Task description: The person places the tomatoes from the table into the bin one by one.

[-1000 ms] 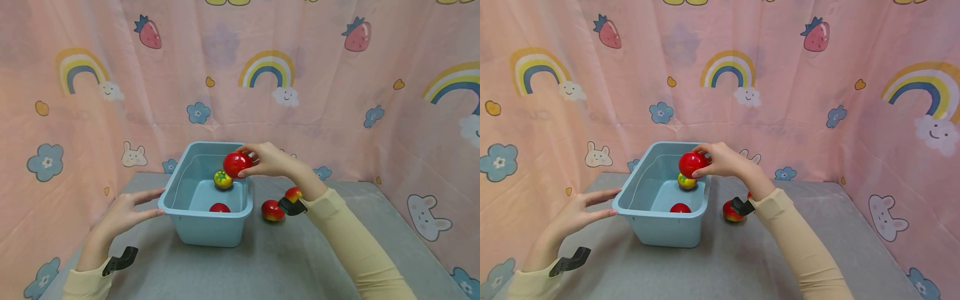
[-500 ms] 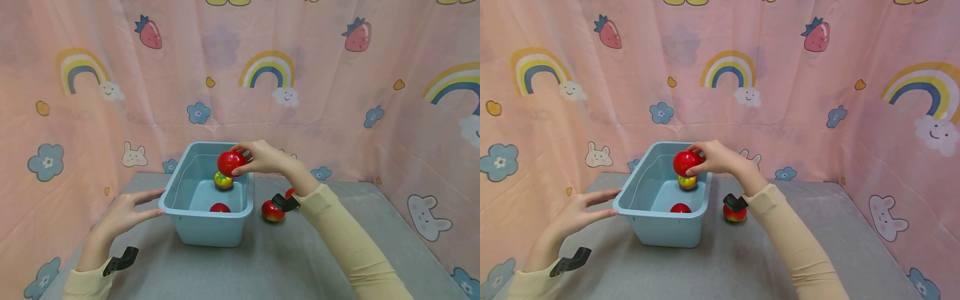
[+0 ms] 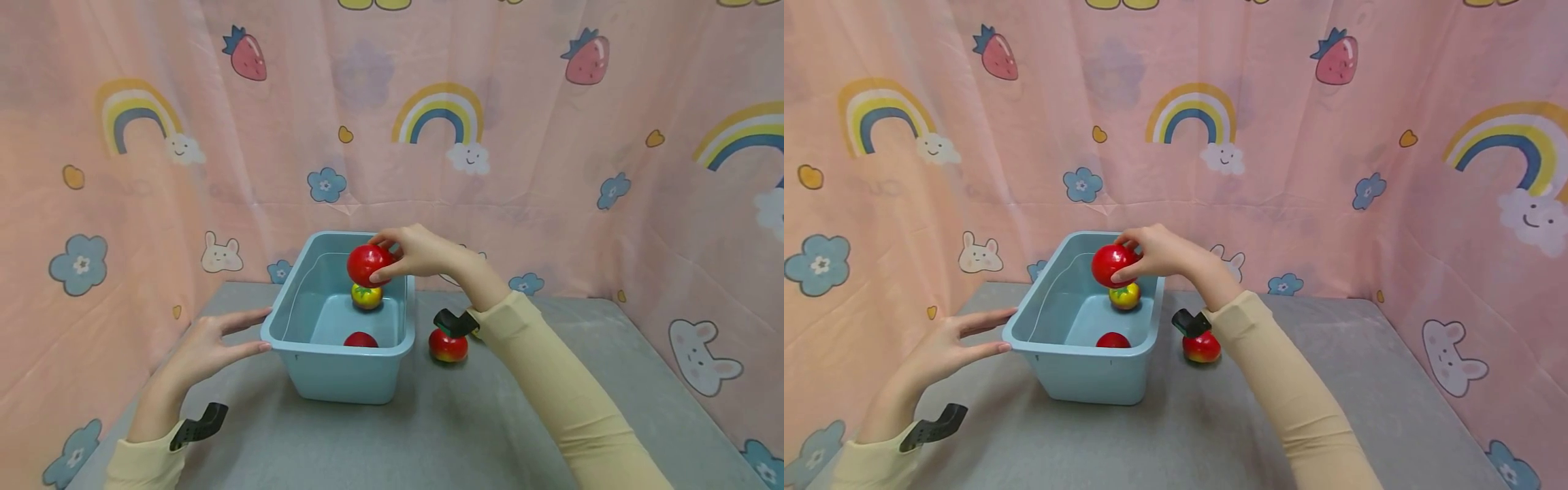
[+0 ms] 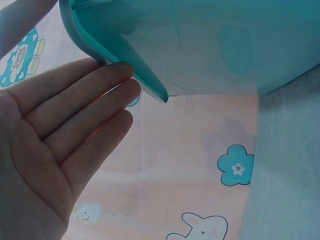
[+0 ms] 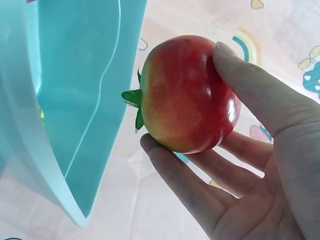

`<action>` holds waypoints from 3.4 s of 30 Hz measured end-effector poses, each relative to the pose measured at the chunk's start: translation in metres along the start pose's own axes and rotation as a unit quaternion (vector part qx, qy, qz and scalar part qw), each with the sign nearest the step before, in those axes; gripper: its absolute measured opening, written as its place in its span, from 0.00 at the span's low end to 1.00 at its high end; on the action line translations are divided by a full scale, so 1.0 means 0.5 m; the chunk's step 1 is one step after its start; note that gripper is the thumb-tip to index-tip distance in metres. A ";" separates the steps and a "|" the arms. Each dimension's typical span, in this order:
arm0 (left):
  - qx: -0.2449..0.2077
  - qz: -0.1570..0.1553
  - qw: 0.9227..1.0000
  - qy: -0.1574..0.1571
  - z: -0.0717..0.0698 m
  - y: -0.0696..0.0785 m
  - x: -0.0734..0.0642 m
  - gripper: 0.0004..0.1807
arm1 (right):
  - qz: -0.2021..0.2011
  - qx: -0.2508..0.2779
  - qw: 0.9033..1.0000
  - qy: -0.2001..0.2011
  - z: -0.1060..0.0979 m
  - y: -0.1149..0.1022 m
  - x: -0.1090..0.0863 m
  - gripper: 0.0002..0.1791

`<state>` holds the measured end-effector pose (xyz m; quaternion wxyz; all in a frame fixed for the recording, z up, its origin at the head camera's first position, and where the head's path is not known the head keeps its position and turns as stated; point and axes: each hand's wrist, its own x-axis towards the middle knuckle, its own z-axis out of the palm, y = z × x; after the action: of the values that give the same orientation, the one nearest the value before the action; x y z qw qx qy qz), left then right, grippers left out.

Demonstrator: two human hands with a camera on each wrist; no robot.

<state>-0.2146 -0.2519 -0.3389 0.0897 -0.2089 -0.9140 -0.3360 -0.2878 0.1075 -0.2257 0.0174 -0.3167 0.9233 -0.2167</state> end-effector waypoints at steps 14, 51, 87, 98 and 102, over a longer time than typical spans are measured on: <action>-0.003 0.001 1.000 0.001 0.002 0.000 0.000 0.31 | 0.003 0.004 1.000 -0.012 0.009 0.002 0.027 0.34; 0.011 -0.004 1.000 0.008 0.005 0.003 -0.003 0.30 | -0.005 0.047 0.998 0.035 0.021 0.077 -0.073 0.30; -0.001 -0.002 1.000 0.004 0.003 0.006 -0.004 0.30 | 0.067 0.106 0.991 0.041 0.092 0.202 -0.171 0.32; 0.003 -0.006 1.000 0.003 0.003 0.009 -0.005 0.30 | 0.075 0.107 0.990 0.050 0.127 0.240 -0.196 0.30; -0.003 -0.007 1.000 0.001 0.003 0.008 -0.006 0.30 | 0.084 0.099 0.990 0.053 0.141 0.255 -0.207 0.30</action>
<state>-0.2103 -0.2490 -0.3389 0.0877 -0.2023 -0.9145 -0.3393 -0.2667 0.2311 -0.3529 0.0174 -0.2230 0.9202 -0.3211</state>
